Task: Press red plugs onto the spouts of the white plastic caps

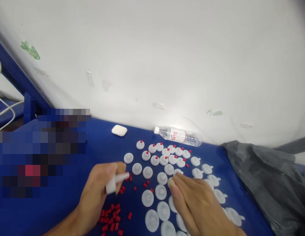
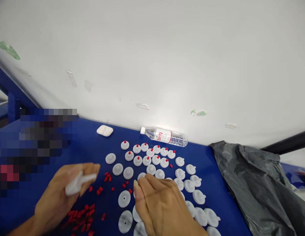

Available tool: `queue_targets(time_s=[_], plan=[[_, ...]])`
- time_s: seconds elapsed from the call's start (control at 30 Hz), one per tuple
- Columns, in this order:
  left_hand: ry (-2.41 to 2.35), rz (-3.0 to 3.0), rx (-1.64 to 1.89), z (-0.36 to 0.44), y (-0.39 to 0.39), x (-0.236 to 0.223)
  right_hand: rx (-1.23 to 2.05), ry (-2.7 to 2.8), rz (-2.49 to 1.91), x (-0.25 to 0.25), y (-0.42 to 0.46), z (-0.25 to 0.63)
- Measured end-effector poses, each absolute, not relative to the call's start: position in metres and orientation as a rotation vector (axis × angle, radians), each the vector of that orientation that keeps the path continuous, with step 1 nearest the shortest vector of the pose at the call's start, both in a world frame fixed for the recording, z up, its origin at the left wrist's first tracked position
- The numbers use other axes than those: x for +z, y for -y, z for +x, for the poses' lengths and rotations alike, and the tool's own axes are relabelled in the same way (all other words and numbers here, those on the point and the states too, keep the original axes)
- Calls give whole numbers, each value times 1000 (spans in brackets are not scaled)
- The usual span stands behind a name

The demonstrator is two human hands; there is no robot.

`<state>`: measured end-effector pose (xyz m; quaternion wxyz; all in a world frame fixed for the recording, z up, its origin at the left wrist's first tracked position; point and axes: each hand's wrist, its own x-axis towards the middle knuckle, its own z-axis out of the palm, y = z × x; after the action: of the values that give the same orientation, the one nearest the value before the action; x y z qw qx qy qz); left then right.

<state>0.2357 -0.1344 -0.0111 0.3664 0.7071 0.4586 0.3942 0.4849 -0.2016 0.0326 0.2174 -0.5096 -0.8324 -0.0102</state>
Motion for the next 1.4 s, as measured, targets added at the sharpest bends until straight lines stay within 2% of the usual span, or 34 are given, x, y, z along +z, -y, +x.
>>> queue_targets(time_s=[0.13, 0.27, 0.43, 0.6, 0.7, 0.8, 0.97, 1.13, 1.23, 1.33, 1.4], plan=[[-1241, 1686, 1188, 227, 101, 3, 10, 2392, -1497, 38, 187, 480], [-1474, 1740, 1059, 226, 87, -2, 46, 2460, -1540, 21, 185, 479], [-1541, 1878, 914, 227, 82, -12, -154, 2483, -1493, 35, 181, 499], [-1559, 1975, 888, 223, 75, -21, -166, 2126, -2014, 62, 165, 540], [-1540, 2010, 856, 222, 72, -26, -166, 2141, -2361, 63, 154, 554], [-1471, 2048, 833, 224, 70, -30, -101, 2251, -2477, 51, 146, 555], [-1431, 2095, 893, 227, 73, -29, -52, 2337, -2439, 38, 142, 550], [-1295, 2321, 1213, 226, 87, -15, -3, 2278, -2312, 54, 150, 546], [-1060, 2498, 1303, 229, 103, -11, 50, 2321, -1989, 57, 165, 526], [-875, 2598, 1202, 235, 122, -17, -35, 2367, -1500, 48, 184, 495], [-732, 2652, 1118, 240, 133, -23, -86, 2370, -1341, 39, 194, 476]])
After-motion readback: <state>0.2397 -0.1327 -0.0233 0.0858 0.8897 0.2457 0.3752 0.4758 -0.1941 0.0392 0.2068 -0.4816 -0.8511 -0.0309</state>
